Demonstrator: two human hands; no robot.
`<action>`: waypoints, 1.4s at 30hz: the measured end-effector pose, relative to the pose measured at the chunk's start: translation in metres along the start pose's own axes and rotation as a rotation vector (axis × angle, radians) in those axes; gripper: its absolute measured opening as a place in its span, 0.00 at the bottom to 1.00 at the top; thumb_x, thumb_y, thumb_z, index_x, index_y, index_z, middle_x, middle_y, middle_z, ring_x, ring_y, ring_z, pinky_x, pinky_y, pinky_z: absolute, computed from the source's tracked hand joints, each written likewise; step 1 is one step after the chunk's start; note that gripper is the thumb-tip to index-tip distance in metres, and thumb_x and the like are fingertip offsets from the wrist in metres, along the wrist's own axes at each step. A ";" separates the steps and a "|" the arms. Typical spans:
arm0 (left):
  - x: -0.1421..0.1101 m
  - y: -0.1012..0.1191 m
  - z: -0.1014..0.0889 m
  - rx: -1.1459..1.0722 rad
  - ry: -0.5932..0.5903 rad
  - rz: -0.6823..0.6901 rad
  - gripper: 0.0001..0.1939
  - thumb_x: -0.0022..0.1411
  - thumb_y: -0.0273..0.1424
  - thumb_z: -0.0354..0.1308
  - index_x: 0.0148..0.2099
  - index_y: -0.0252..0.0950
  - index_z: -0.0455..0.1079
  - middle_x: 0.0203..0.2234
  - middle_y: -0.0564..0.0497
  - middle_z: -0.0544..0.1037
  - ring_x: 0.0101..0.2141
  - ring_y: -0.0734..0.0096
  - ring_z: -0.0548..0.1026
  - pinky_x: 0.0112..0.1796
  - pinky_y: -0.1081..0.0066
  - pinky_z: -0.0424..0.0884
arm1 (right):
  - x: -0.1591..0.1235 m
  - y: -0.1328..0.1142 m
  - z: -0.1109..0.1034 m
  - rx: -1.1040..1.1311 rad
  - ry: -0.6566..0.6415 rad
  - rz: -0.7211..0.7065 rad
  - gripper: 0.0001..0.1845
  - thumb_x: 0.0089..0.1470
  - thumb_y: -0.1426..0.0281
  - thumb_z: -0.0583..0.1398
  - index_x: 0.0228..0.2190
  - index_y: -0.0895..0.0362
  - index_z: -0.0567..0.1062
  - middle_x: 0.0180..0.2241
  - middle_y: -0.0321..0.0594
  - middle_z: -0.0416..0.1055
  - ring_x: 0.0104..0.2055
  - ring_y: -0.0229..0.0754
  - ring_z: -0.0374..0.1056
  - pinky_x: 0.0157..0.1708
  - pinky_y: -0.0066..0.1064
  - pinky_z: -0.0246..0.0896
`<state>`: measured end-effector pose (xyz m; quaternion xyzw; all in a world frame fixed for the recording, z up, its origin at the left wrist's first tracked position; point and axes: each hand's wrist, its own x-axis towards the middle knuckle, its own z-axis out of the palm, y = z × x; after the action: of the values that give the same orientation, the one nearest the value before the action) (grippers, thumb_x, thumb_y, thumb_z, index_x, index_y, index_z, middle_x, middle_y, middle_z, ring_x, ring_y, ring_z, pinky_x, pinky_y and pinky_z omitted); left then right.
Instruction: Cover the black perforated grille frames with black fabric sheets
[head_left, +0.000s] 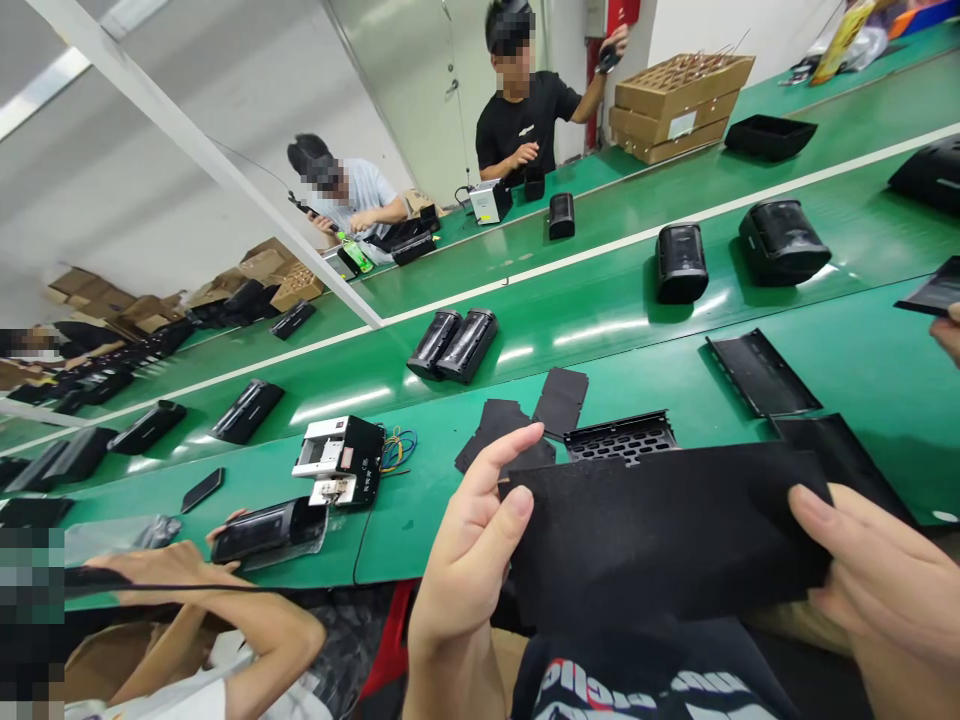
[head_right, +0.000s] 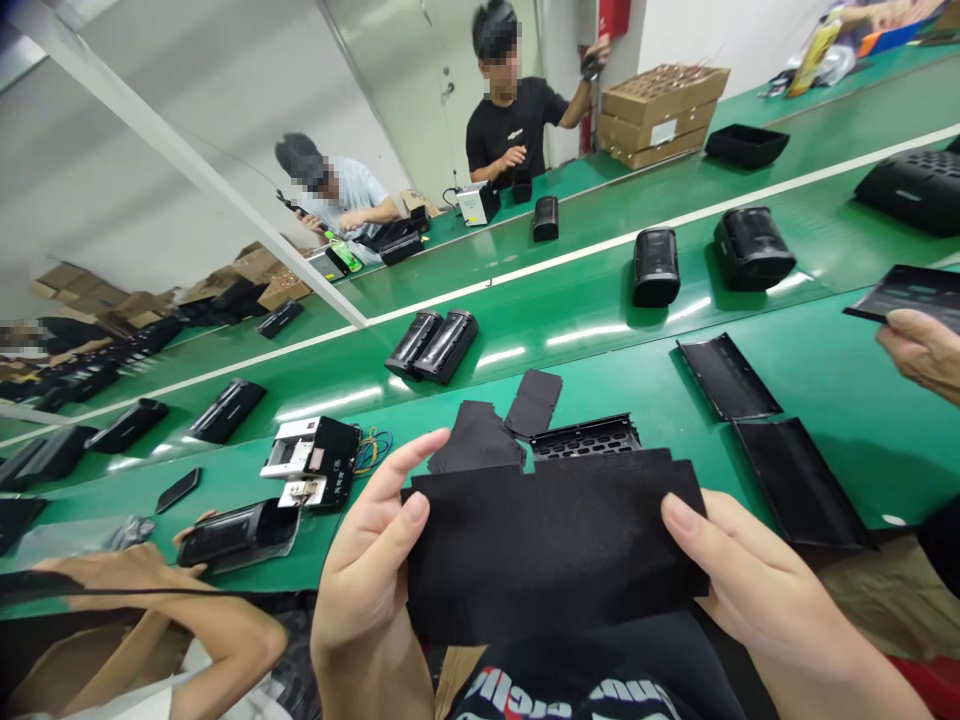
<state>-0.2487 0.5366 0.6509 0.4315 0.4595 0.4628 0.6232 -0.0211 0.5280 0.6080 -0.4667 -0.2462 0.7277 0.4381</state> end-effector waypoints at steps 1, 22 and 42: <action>0.000 0.001 0.001 -0.014 -0.008 -0.010 0.25 0.56 0.35 0.51 0.56 0.38 0.55 0.28 0.49 0.74 0.26 0.69 0.71 0.27 0.71 0.68 | 0.002 0.001 -0.004 0.003 -0.016 -0.002 0.21 0.40 0.57 0.60 0.38 0.53 0.74 0.36 0.46 0.74 0.40 0.55 0.68 0.39 0.45 0.64; 0.010 0.000 -0.011 -0.112 -0.057 -0.112 0.25 0.54 0.31 0.51 0.56 0.38 0.55 0.23 0.51 0.73 0.21 0.74 0.70 0.24 0.74 0.67 | 0.016 0.005 -0.006 0.056 -0.018 0.056 0.18 0.40 0.57 0.60 0.33 0.53 0.76 0.33 0.45 0.75 0.39 0.55 0.68 0.38 0.45 0.64; 0.005 0.000 -0.018 -0.101 -0.037 -0.099 0.25 0.54 0.33 0.51 0.55 0.40 0.56 0.24 0.50 0.72 0.24 0.70 0.70 0.26 0.70 0.68 | 0.020 -0.001 0.009 0.131 -0.139 0.137 0.23 0.45 0.61 0.56 0.45 0.49 0.69 0.48 0.44 0.66 0.47 0.56 0.62 0.41 0.45 0.61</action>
<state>-0.2655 0.5439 0.6463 0.3848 0.4446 0.4460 0.6748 -0.0316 0.5461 0.6038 -0.4015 -0.1954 0.8011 0.3986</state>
